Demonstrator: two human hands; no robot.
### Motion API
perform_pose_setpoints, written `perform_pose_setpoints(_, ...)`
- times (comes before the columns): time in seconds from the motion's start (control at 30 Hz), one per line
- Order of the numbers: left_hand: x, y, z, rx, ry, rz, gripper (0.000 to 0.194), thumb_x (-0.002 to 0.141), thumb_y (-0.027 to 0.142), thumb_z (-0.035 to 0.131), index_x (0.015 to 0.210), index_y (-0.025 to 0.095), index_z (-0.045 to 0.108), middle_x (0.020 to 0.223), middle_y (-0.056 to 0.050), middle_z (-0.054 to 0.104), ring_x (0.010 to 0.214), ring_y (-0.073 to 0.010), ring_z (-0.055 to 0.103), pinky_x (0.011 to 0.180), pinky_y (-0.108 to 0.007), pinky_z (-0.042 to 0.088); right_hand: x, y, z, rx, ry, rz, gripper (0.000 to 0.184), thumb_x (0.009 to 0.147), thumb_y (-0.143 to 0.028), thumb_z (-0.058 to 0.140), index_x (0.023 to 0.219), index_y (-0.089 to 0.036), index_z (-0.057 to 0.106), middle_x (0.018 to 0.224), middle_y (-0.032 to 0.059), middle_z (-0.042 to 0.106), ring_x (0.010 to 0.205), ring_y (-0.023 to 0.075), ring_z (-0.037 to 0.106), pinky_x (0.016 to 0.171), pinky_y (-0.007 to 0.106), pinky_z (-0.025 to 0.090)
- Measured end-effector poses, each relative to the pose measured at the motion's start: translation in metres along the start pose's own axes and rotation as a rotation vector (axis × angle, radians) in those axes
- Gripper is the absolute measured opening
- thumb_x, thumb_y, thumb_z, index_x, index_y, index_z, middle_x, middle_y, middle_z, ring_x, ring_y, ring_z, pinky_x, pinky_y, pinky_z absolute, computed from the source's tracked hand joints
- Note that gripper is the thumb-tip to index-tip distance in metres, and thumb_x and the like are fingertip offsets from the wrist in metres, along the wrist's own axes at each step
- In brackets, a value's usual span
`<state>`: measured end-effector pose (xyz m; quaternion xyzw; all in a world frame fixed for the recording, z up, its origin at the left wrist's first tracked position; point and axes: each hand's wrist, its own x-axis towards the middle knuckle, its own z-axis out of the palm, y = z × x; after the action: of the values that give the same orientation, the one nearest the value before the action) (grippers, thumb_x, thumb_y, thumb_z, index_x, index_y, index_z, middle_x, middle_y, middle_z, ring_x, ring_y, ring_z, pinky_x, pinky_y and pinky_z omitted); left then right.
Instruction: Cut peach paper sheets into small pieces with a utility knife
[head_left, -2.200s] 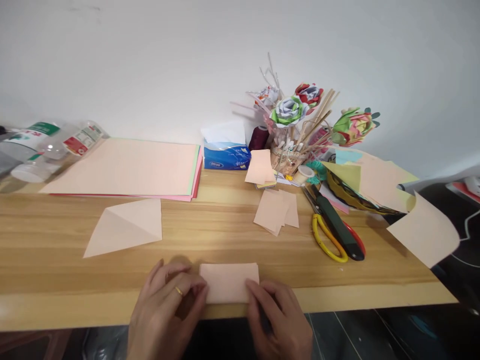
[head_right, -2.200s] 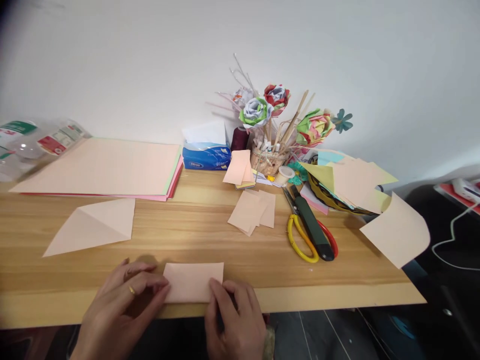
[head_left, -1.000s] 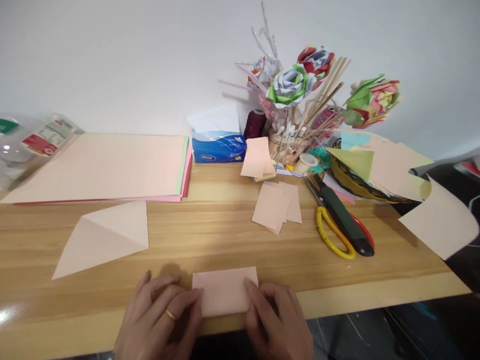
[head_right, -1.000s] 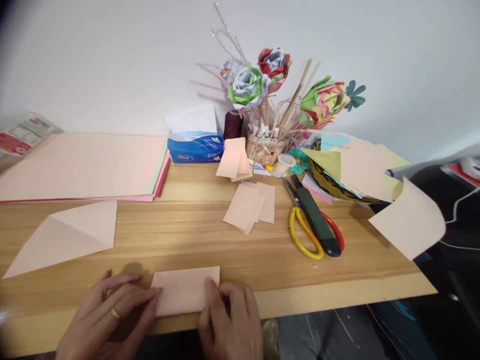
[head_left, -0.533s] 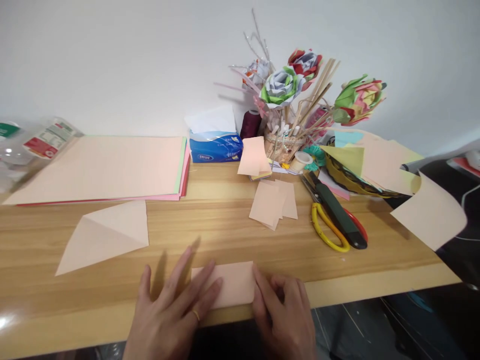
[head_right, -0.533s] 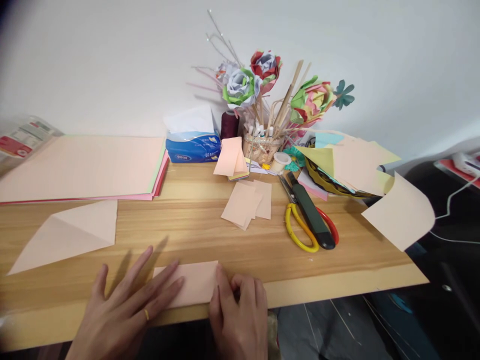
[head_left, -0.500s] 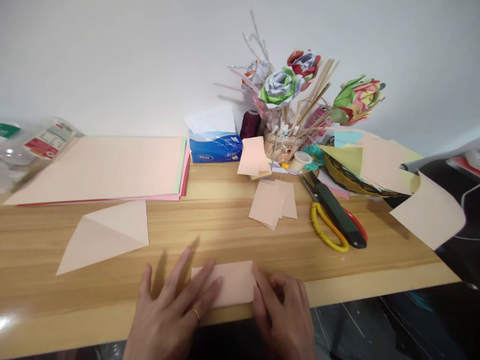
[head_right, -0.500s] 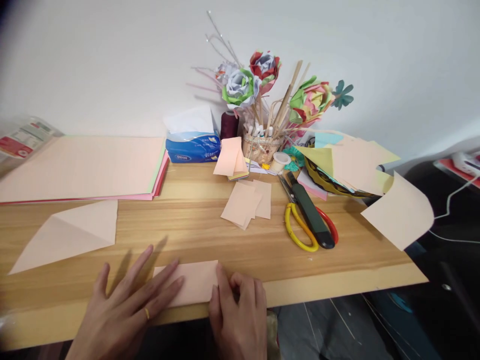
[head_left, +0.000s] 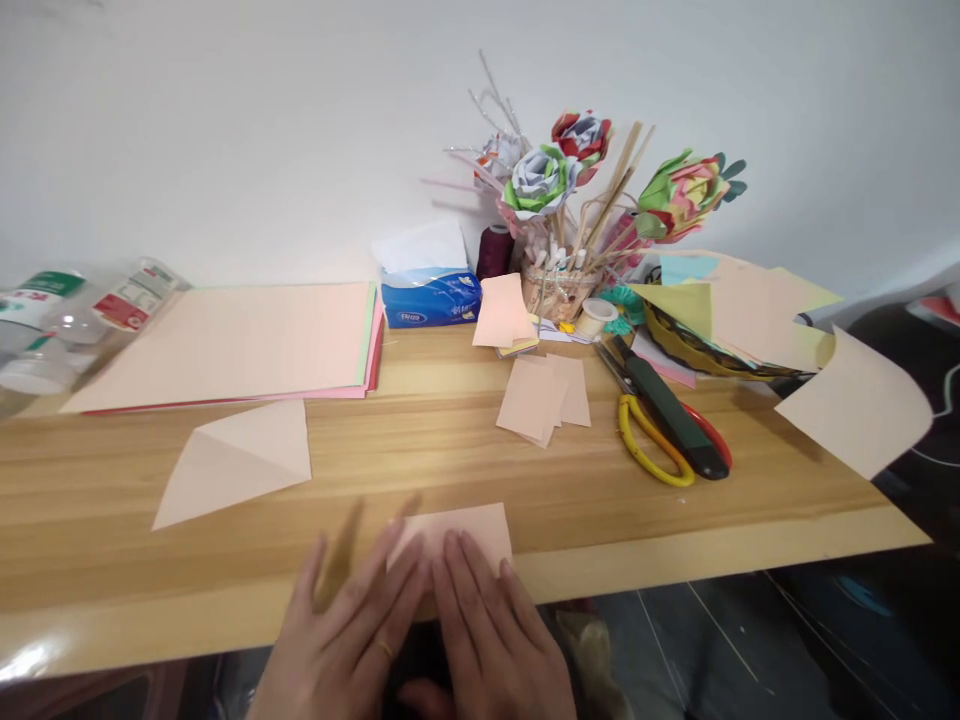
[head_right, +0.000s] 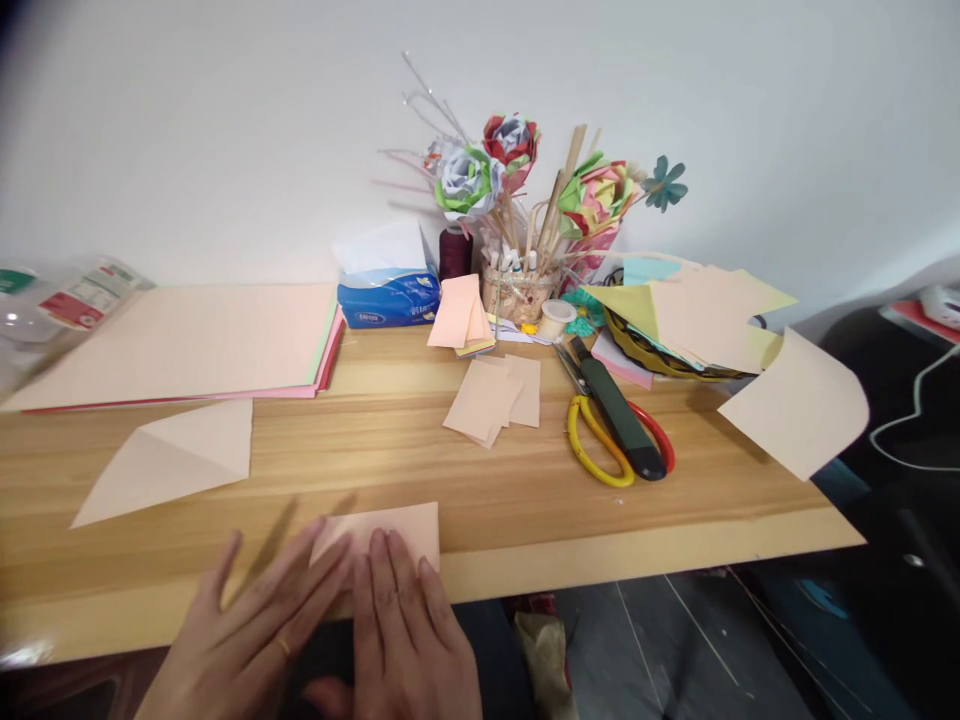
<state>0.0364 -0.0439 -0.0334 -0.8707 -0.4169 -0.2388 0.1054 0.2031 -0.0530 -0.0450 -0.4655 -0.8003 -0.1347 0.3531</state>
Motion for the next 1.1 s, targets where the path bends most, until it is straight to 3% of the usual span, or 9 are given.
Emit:
perform_pose_setpoints(0.07,-0.003,0.001,-0.003,-0.045,0.023,0.078,0.038,0.086,0.010,0.034,0.114,0.014,0.059,0.116,-0.005,0.065,0.126,-0.0171,0.043,0.113,-0.040,0.016,0.000,0.001,0.000,0.010,0.001,-0.010,0.062,0.095,-0.050,0.020,0.104,-0.010,0.066,0.111,0.0079,0.067,0.110,0.0160,0.056,0.106,0.027,0.027)
perform_pose_setpoints(0.13,-0.003,-0.002,-0.010,-0.023,-0.027,0.140,0.036,0.084,0.011,0.041,0.115,0.009,0.058,0.120,-0.008,0.063,0.122,-0.0182,0.049,0.113,-0.035,0.018,0.001,0.003,-0.001,0.016,-0.017,-0.032,0.058,0.095,-0.049,0.022,0.105,-0.010,0.065,0.113,0.0079,0.065,0.111,0.0160,0.056,0.107,0.028,0.025)
perform_pose_setpoints(0.23,-0.002,-0.009,-0.020,0.022,-0.083,0.192,0.037,0.084,0.012,0.048,0.119,0.009,0.056,0.125,-0.008,0.059,0.120,-0.0196,0.051,0.113,-0.035,0.020,0.000,0.009,-0.006,0.015,-0.074,-0.089,0.042,0.094,-0.041,0.036,0.109,-0.012,0.063,0.118,0.0056,0.063,0.112,0.0150,0.055,0.109,0.029,0.021)
perform_pose_setpoints(0.4,-0.005,-0.009,-0.019,0.017,-0.012,0.125,0.033,0.090,0.013,0.048,0.122,0.011,0.054,0.120,-0.007,0.063,0.119,-0.0177,0.052,0.110,-0.034,0.027,-0.008,0.032,-0.024,-0.096,-0.150,-0.004,0.031,0.092,-0.024,0.043,0.118,-0.019,0.059,0.123,0.0018,0.060,0.116,0.0139,0.053,0.110,0.031,0.015)
perform_pose_setpoints(0.53,-0.008,0.000,-0.010,0.084,0.019,0.105,0.034,0.090,0.011,0.047,0.124,0.012,0.053,0.120,-0.009,0.062,0.118,-0.0199,0.053,0.110,-0.035,0.027,-0.013,0.040,-0.033,-0.142,-0.161,0.012,0.031,0.092,-0.026,0.045,0.119,-0.021,0.058,0.122,0.0010,0.060,0.116,0.0170,0.052,0.111,0.036,0.013)
perform_pose_setpoints(0.73,-0.010,0.024,-0.001,0.337,-0.003,0.106,0.045,0.091,0.016,0.036,0.135,0.014,0.042,0.126,-0.020,0.055,0.112,-0.0308,0.056,0.095,-0.039,0.041,-0.010,0.032,-0.035,-0.190,-0.159,0.019,0.031,0.089,-0.027,0.049,0.117,-0.017,0.059,0.125,0.0050,0.059,0.117,0.0219,0.051,0.108,0.038,0.018)
perform_pose_setpoints(0.93,-0.018,0.020,-0.006,0.345,0.037,0.089,0.044,0.088,0.004,0.035,0.130,0.010,0.047,0.128,-0.016,0.055,0.116,-0.0255,0.054,0.093,-0.033,0.045,-0.012,0.038,-0.036,-0.156,-0.152,0.013,0.033,0.088,-0.035,0.054,0.117,-0.019,0.059,0.123,0.0040,0.060,0.116,0.0210,0.051,0.108,0.042,0.018)
perform_pose_setpoints(1.1,-0.024,0.007,-0.019,0.263,0.056,0.127,0.041,0.092,0.009,0.037,0.133,0.009,0.043,0.126,-0.013,0.057,0.118,-0.0229,0.052,0.097,-0.031,0.043,-0.015,0.043,-0.033,-0.146,-0.182,-0.019,0.040,0.084,-0.036,0.059,0.120,-0.019,0.056,0.130,0.0050,0.054,0.119,0.0231,0.049,0.101,0.041,0.034)
